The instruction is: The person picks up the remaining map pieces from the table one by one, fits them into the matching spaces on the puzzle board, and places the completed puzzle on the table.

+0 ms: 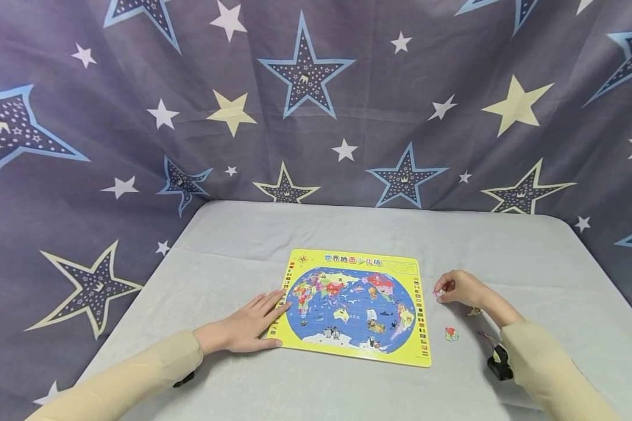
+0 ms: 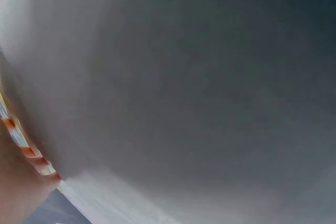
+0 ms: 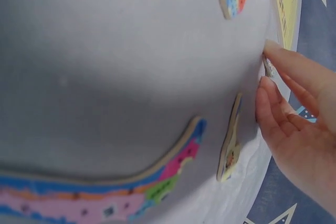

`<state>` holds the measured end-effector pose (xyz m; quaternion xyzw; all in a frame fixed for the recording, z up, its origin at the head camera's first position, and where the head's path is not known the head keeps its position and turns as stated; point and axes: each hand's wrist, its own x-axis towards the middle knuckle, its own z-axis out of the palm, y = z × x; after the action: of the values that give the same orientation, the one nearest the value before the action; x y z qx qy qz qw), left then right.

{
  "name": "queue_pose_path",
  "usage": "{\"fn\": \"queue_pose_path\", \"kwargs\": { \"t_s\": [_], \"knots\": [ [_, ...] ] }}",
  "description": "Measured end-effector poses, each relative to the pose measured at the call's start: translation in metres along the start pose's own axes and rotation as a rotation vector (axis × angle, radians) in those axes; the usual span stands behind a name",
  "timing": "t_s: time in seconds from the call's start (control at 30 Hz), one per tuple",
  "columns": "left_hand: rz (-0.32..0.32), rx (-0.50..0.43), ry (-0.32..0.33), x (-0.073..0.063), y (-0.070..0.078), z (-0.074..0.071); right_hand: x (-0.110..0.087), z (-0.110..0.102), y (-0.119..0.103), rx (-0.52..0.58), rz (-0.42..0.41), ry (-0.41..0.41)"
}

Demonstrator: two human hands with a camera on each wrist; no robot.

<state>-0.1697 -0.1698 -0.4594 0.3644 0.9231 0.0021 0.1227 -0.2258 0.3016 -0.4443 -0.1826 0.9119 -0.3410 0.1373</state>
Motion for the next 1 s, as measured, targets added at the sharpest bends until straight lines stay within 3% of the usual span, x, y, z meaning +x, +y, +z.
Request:
{"fn": "queue_pose_path", "kwargs": {
  "t_s": [0.23, 0.43, 0.67, 1.0],
  "knots": [
    [-0.003, 0.000, -0.004, 0.000, 0.000, 0.000, -0.001, 0.000, 0.002, 0.015, -0.023, 0.027],
    [-0.007, 0.004, -0.003, 0.000, 0.000, 0.000, -0.005, 0.001, 0.002, 0.036, 0.016, 0.070],
    [-0.001, 0.004, -0.001, 0.000, 0.000, 0.001, -0.007, -0.006, -0.008, 0.116, 0.035, 0.065],
    [0.002, 0.009, -0.005, 0.000, 0.000, 0.001, -0.002, -0.002, -0.018, 0.058, 0.014, 0.133]
  ]
}}
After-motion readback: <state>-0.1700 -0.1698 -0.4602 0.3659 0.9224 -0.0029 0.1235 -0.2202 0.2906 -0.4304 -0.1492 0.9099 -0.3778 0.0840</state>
